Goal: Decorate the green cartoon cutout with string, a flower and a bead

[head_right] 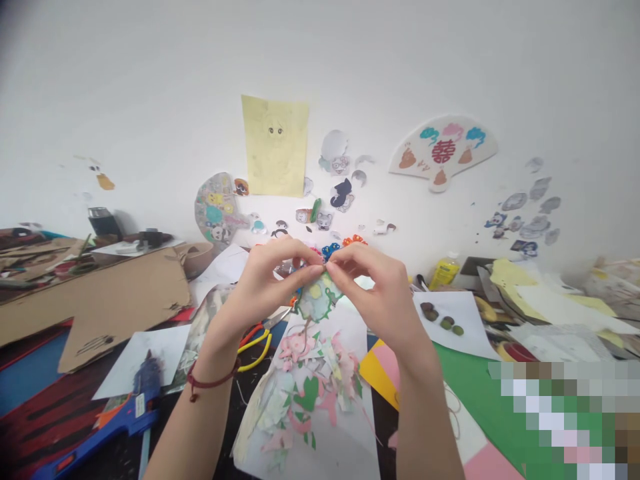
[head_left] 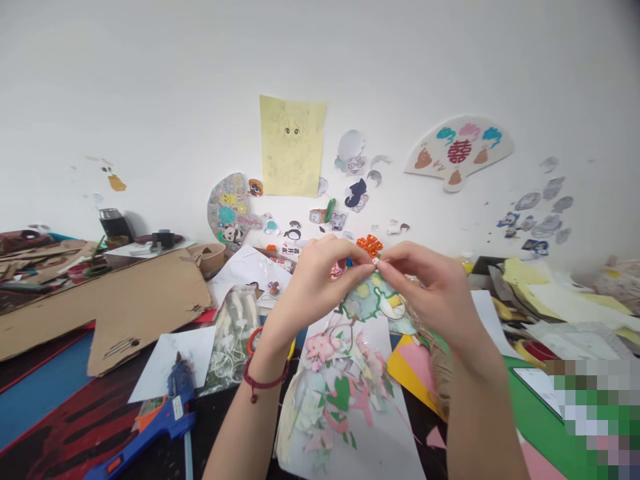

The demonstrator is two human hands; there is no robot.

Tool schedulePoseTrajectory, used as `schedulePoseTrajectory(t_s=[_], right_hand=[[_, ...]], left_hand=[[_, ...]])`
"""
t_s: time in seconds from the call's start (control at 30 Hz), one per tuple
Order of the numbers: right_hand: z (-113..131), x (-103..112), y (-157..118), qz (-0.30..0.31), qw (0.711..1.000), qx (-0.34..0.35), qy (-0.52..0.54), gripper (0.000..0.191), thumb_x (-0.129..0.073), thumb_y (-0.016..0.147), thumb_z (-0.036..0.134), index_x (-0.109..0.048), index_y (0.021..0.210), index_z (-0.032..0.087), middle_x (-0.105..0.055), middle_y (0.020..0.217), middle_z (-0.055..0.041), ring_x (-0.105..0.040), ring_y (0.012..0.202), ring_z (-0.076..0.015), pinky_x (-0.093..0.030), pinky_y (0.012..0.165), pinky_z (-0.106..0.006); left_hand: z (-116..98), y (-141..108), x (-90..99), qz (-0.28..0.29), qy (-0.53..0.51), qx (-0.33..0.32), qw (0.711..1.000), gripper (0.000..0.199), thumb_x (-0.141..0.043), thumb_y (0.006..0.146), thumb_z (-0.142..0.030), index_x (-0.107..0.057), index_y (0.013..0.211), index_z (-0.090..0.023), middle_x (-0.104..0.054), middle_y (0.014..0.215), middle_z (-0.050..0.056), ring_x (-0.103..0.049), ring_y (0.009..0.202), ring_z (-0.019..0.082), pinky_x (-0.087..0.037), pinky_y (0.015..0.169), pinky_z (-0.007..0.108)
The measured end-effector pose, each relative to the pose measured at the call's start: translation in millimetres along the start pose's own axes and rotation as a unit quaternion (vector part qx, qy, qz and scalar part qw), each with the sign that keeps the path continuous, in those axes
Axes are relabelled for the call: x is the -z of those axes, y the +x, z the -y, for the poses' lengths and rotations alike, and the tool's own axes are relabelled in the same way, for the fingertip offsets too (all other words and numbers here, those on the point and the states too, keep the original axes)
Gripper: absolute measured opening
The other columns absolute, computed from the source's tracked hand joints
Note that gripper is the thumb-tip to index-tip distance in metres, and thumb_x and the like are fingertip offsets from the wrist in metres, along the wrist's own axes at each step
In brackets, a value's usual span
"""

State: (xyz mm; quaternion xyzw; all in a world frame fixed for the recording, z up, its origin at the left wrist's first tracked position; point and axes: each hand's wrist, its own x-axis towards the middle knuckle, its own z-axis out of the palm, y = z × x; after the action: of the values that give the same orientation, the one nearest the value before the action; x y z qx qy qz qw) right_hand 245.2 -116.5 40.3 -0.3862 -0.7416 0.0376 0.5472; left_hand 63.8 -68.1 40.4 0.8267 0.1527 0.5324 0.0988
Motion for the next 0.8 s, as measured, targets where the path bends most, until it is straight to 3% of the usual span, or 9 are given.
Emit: schedulePoseTrajectory(t_s=[0.3, 0.8], right_hand=[[0.6, 6.5, -0.2, 0.059, 0.998, 0.005, 0.022, 0.008, -0.060, 0.094, 0.026, -0.063, 0.088, 0.022, -0.060, 0.081, 0.0014, -0.054, 0.072, -0.0100, -0.043, 0.064, -0.023], [3.3, 5.7, -0.4, 0.048, 0.998, 0.029, -0.019, 0.008, -0.060, 0.094, 0.025, -0.063, 0.087, 0.022, -0.062, 0.082, 0.0000, -0.057, 0.075, -0.0123, -0.045, 0.065, -0.025]], left_hand=[[-2.5, -0.5, 4.4, 0.043, -0.067, 0.037, 0.996, 0.007, -0.067, 0.089, -0.025, -0.070, 0.088, -0.018, -0.072, 0.085, 0.001, -0.062, 0.078, 0.011, -0.047, 0.067, 0.024], [-5.8, -1.6, 5.3, 0.046, -0.065, 0.052, 0.995, 0.006, -0.065, 0.088, -0.023, -0.069, 0.084, -0.020, -0.073, 0.085, 0.001, -0.064, 0.080, 0.012, -0.051, 0.071, 0.026]])
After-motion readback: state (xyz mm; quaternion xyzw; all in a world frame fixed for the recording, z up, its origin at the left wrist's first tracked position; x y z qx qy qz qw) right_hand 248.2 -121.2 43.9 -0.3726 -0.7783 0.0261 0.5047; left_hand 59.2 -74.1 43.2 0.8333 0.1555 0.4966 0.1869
